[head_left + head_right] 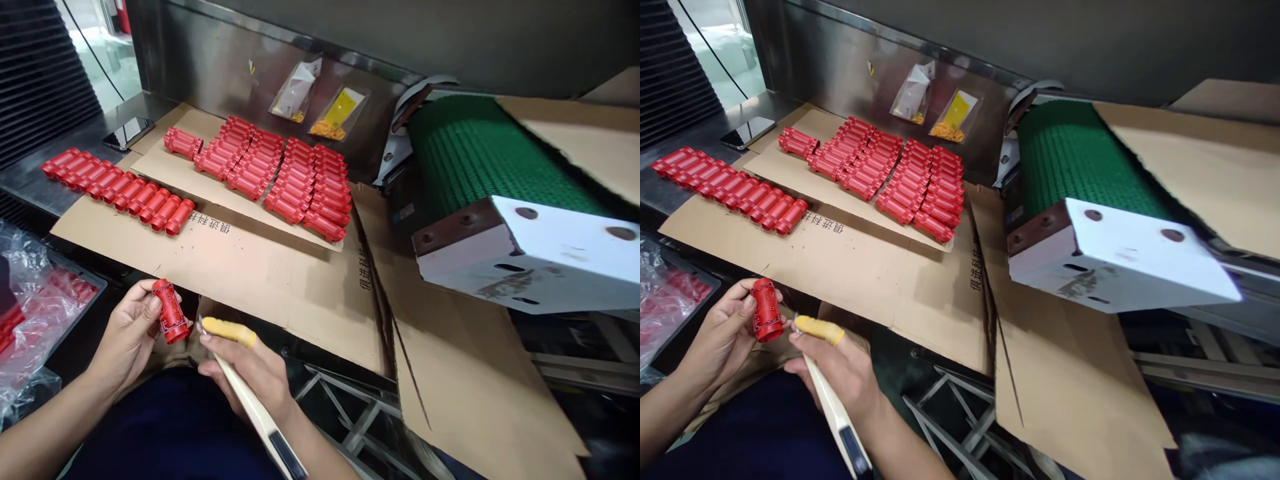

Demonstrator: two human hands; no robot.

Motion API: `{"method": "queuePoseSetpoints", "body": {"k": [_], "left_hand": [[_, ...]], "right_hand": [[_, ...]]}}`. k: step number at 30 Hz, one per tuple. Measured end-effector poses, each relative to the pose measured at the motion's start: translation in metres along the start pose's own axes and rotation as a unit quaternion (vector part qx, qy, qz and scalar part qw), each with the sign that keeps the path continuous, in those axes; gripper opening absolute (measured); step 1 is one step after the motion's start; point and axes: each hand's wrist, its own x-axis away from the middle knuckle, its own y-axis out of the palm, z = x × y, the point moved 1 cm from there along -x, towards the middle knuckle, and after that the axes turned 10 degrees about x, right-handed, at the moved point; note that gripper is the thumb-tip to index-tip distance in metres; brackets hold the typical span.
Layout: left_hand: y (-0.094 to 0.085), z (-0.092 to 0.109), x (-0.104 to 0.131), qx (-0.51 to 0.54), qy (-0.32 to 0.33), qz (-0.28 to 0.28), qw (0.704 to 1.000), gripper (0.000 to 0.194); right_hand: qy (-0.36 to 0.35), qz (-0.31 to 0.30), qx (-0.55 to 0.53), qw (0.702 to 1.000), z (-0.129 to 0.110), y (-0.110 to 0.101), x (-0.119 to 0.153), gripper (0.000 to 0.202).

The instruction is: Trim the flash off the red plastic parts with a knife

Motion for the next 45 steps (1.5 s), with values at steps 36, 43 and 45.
{"method": "queuePoseSetpoints", "body": {"k": [36, 43, 45], "left_hand": [[0.004, -0.005, 0.006, 0.000, -0.036, -0.031, 0.999, 0.049], [0.002, -0.006, 0.004, 0.004, -0.035, -0.027, 0.999, 0.050], [0.002, -0.008, 0.004, 0.004, -0.041, -0.025, 0.999, 0.050]], "right_hand": [[0.007, 0.005, -0.071, 0.997, -0.007, 0.005, 0.000, 0.027], [0.021, -0.013, -0.072, 0.997, -0.007, 0.002, -0.003, 0.019], [0.004, -0.020, -0.057, 0.998, -0.006, 0.002, -0.004, 0.019]]}}
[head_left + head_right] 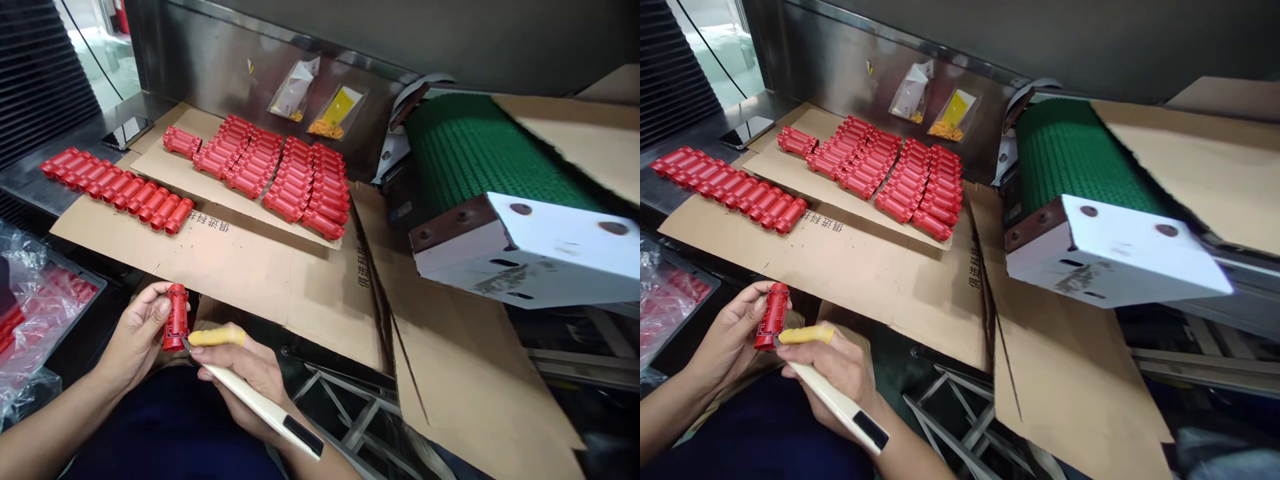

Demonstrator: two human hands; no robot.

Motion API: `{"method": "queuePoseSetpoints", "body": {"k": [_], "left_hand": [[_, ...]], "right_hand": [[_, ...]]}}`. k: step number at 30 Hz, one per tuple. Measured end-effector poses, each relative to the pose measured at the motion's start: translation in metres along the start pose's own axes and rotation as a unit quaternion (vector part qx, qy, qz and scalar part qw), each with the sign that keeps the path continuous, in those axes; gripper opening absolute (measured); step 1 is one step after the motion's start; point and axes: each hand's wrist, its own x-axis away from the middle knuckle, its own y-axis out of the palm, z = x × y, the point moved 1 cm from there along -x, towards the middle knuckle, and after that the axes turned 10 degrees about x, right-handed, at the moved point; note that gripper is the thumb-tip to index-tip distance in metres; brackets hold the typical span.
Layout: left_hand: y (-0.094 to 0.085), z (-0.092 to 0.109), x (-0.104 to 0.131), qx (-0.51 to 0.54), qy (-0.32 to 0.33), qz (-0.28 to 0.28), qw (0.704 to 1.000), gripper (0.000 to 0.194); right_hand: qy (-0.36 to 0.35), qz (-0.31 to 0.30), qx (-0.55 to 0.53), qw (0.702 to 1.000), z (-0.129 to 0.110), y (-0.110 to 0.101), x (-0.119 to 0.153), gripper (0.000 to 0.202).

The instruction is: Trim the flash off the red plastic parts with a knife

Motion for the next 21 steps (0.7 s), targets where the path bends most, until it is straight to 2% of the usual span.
{"method": "queuePoseSetpoints", "body": {"k": [5, 6, 9, 10, 11, 12, 15, 18, 21], "left_hand": [[0.003, -0.002, 0.000, 0.002, -0.012, 0.013, 1.000, 0.051], [0.004, -0.002, 0.000, 0.004, -0.012, 0.015, 1.000, 0.052], [0.005, 0.001, 0.001, 0.005, -0.007, 0.019, 1.000, 0.053], [0.004, 0.002, 0.002, 0.005, -0.008, 0.021, 1.000, 0.053], [0.004, 0.004, 0.002, 0.006, -0.013, 0.022, 1.000, 0.052], [0.003, 0.005, 0.002, 0.010, -0.025, 0.020, 0.999, 0.051], [0.003, 0.005, 0.000, 0.023, -0.089, -0.004, 0.996, 0.051], [0.006, 0.002, -0.001, 0.026, -0.139, -0.028, 0.990, 0.050], [0.007, 0.000, -0.003, 0.021, -0.143, -0.015, 0.989, 0.045]], "right_hand": [[-0.092, -0.008, 0.109, 0.990, 0.008, 0.005, 0.003, 0.025], [-0.079, 0.019, 0.116, 0.990, 0.010, 0.005, 0.004, 0.026], [0.040, 0.164, 0.100, 0.981, 0.015, 0.002, 0.009, 0.032], [0.070, 0.187, 0.081, 0.976, 0.015, 0.001, 0.009, 0.032], [0.080, 0.186, 0.058, 0.977, 0.015, 0.001, 0.008, 0.029], [0.071, 0.160, 0.034, 0.984, 0.014, 0.001, 0.007, 0.025], [-0.024, 0.050, -0.021, 0.998, 0.007, 0.005, 0.001, 0.021], [-0.081, 0.021, -0.024, 0.996, 0.005, 0.009, 0.000, 0.031], [-0.096, 0.005, -0.016, 0.995, 0.009, 0.013, 0.003, 0.040]]}}
